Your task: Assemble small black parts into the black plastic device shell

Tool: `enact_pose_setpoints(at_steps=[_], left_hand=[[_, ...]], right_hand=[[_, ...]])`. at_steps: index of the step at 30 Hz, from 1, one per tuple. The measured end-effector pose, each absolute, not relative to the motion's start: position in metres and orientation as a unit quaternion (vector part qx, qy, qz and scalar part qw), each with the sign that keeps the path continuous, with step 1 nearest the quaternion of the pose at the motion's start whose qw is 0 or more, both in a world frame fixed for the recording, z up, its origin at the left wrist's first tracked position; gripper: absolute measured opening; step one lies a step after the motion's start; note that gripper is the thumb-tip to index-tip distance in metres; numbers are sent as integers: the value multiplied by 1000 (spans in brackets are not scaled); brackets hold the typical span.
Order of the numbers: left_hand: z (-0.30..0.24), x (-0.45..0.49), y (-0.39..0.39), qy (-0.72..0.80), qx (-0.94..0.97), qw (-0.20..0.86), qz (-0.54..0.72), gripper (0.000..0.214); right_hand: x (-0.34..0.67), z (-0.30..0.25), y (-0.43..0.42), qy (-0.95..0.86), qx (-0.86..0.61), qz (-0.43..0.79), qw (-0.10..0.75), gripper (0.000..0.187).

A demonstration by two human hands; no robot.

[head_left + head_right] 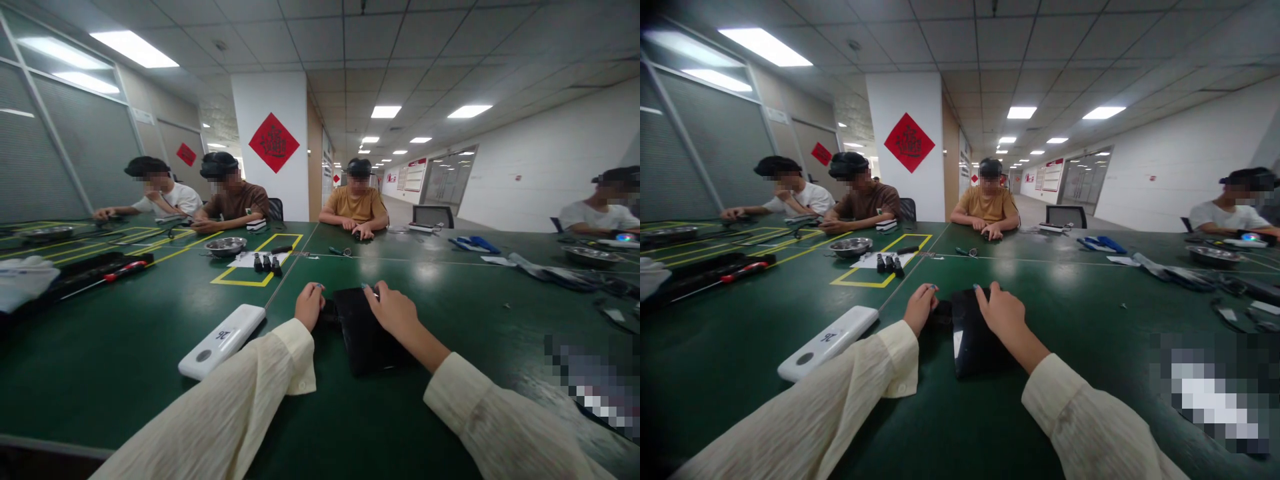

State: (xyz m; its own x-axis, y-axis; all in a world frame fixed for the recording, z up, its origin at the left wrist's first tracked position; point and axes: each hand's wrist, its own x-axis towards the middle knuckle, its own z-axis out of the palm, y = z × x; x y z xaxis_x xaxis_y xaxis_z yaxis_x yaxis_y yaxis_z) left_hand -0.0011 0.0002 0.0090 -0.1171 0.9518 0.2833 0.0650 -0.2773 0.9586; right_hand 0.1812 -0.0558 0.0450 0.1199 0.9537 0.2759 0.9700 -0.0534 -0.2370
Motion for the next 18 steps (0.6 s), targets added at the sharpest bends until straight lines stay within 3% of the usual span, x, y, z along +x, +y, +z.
enact_pose_setpoints(at_steps=[6, 12, 18], left_hand=[[8, -2, -1, 467, 547, 378, 583, 16], [10, -2, -2, 466, 550, 383, 578, 14], [8, -3, -1, 463, 556, 384, 573, 16]], right_hand=[[239, 51, -33, -561, -784, -56, 260, 46], [355, 2, -28, -482, -806, -246, 242, 48], [427, -31, -28, -416, -872, -143, 214, 52]])
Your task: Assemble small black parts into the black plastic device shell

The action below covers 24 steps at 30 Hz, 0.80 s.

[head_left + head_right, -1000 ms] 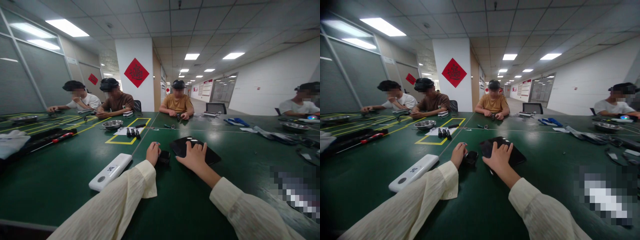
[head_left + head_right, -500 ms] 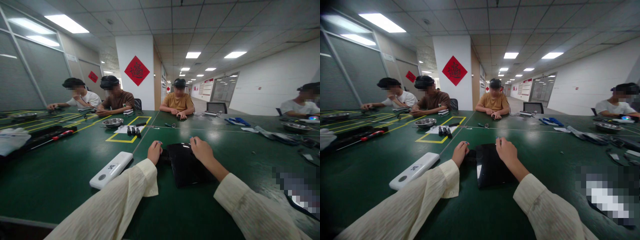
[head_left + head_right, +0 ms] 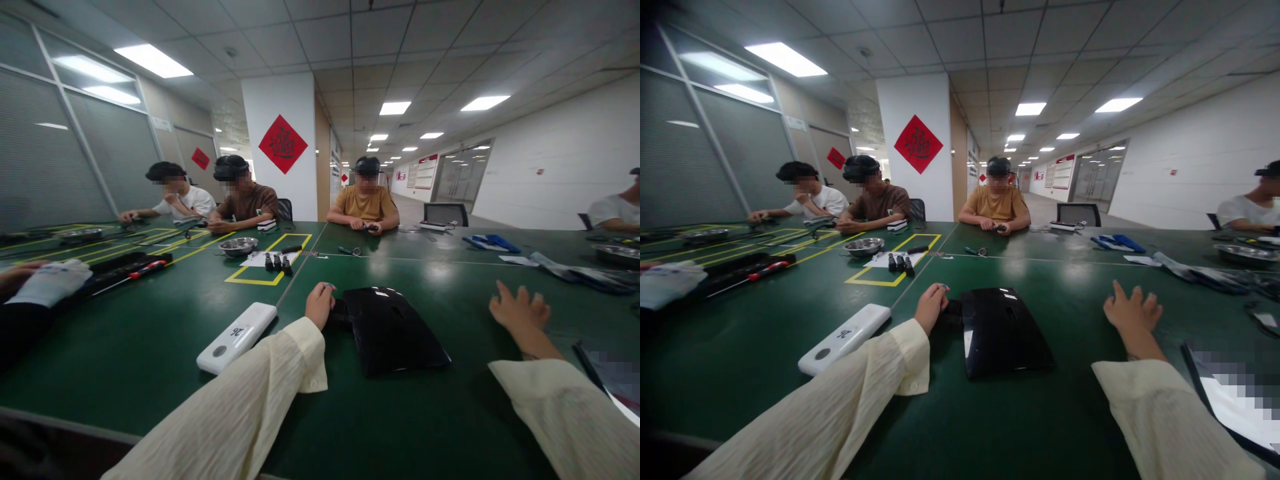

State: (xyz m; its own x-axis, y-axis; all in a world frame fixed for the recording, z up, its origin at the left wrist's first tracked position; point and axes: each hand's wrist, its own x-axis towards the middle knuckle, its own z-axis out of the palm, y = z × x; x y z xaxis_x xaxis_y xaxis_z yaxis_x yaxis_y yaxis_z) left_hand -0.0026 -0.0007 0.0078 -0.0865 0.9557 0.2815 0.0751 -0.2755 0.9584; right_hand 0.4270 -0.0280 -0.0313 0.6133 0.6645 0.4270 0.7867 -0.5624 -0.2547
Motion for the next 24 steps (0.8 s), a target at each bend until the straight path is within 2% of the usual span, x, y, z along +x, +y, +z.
enact_pose_setpoints(at_steps=[7, 11, 17, 24], left_hand=[[6, -2, -1, 467, 563, 380, 567, 17], [6, 0, -1, 462, 556, 389, 570, 17], [5, -1, 0, 456, 562, 390, 569, 17], [9, -1, -4, 462, 565, 392, 560, 17]], right_hand=[[447, -30, -23, -457, -876, -67, 138, 46], [454, -23, -20, -451, -883, -20, 131, 38], [461, -18, -25, -373, -912, -33, 167, 34], [456, -24, -29, -415, -865, -131, 249, 40]])
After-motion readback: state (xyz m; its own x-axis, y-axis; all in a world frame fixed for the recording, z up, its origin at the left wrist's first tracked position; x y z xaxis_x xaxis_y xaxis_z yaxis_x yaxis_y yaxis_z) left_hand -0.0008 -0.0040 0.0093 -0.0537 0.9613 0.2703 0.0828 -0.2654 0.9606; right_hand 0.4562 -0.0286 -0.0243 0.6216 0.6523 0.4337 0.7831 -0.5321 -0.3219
